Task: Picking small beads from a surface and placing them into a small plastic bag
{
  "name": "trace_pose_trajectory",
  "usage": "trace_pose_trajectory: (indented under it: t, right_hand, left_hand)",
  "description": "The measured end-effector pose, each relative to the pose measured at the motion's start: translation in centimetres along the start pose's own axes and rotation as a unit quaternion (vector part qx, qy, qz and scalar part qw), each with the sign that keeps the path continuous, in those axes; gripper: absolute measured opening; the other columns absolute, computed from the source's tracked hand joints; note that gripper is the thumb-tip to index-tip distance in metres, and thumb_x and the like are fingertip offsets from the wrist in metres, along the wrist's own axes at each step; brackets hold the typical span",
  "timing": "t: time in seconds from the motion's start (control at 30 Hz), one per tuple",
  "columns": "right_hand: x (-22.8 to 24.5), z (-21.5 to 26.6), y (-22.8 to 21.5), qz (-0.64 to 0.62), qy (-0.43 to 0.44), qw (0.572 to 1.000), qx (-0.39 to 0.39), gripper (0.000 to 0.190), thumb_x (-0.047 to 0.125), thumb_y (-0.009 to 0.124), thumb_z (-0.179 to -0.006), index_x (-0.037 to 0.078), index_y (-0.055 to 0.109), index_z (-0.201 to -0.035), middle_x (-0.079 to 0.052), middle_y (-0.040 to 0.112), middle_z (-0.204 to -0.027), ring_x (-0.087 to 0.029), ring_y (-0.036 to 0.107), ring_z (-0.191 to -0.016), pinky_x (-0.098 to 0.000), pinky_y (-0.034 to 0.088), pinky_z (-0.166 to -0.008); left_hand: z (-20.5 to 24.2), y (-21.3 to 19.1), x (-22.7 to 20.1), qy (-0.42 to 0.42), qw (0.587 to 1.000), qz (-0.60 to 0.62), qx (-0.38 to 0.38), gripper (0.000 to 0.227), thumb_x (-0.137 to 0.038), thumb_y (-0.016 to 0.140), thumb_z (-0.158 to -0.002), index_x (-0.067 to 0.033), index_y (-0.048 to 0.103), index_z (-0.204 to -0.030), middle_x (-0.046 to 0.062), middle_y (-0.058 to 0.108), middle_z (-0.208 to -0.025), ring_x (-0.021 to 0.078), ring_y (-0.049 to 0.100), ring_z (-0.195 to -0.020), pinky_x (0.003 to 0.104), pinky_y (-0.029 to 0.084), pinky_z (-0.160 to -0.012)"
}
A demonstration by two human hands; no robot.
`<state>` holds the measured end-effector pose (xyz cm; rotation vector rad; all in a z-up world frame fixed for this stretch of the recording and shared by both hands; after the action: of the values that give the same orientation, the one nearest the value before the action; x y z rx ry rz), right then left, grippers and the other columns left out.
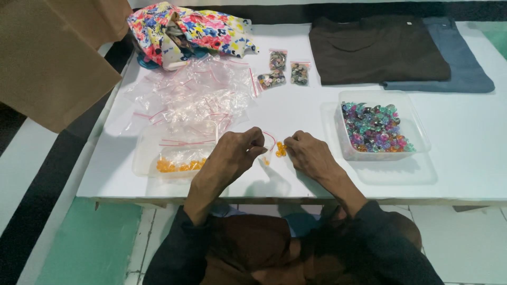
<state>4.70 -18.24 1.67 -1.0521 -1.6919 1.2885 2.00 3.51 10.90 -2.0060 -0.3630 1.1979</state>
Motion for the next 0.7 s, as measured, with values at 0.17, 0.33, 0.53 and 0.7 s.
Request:
trace_pose_trajectory:
  t: [0.17, 0.33, 0.53, 0.7]
  right_hand:
    - [-1.5, 0.5, -0.4, -0.175, 0.064, 0.982, -0.012, 0.017, 0.023, 0.064, -0.096, 0.021, 0.075, -0.109, -0.007, 0.071, -0.101, -0.026, 0.073, -0.09, -0.0381, 0.062, -0.073]
    - [-2.4, 0.2, -0.2, -0.276, 0.08, 0.958, -0.014, 0.024, 0.022, 0.068, -0.091, 0.018, 0.076, -0.113, -0.011, 0.073, -0.104, -0.029, 0.073, -0.092, -0.0416, 0.06, -0.075]
    - [-2.3, 0.4, 0.8, -0.161, 0.076, 0.984, -0.014, 0.023, 0.027, 0.068, -0.095, 0.021, 0.075, -0.117, -0.007, 0.072, -0.105, -0.028, 0.074, -0.092, -0.0416, 0.062, -0.079]
    - [-1.0, 0.6, -0.8, -0.124, 0.043, 0.991, -0.012, 0.027, 0.024, 0.064, -0.098, 0.026, 0.073, -0.123, -0.007, 0.072, -0.105, -0.031, 0.074, -0.093, -0.0428, 0.063, -0.079]
  left_hand:
    - [0.1, 0.0, 0.9, -0.008, 1.0, 0.007, 0.004, 0.011, -0.012, 0.073, -0.09, -0.0117, 0.062, -0.093, 0.011, 0.075, -0.08, 0.0387, 0.075, -0.084, 0.049, 0.059, -0.072]
    - [-0.3, 0.5, 1.7, -0.002, 1.0, 0.011, -0.003, 0.01, -0.011, 0.071, -0.09, -0.012, 0.062, -0.092, 0.011, 0.074, -0.079, 0.039, 0.074, -0.083, 0.049, 0.058, -0.071]
    - [0.1, 0.3, 1.9, -0.013, 1.0, 0.015, -0.004, 0.012, -0.012, 0.073, -0.089, -0.0117, 0.061, -0.091, 0.01, 0.074, -0.078, 0.039, 0.074, -0.083, 0.048, 0.059, -0.071]
    - [0.2, 0.4, 2.6, -0.019, 1.0, 0.019, -0.012, 0.011, -0.013, 0.073, -0.09, -0.0121, 0.062, -0.091, 0.01, 0.074, -0.078, 0.0379, 0.075, -0.084, 0.047, 0.059, -0.072]
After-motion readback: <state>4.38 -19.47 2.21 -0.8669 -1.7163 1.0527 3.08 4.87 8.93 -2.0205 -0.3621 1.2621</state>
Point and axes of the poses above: each hand's wrist, its own z-axis away from the middle knuckle, its own y-axis out of the palm, x = y × z, the point moved 3 cm from there along -z, towards the middle knuckle
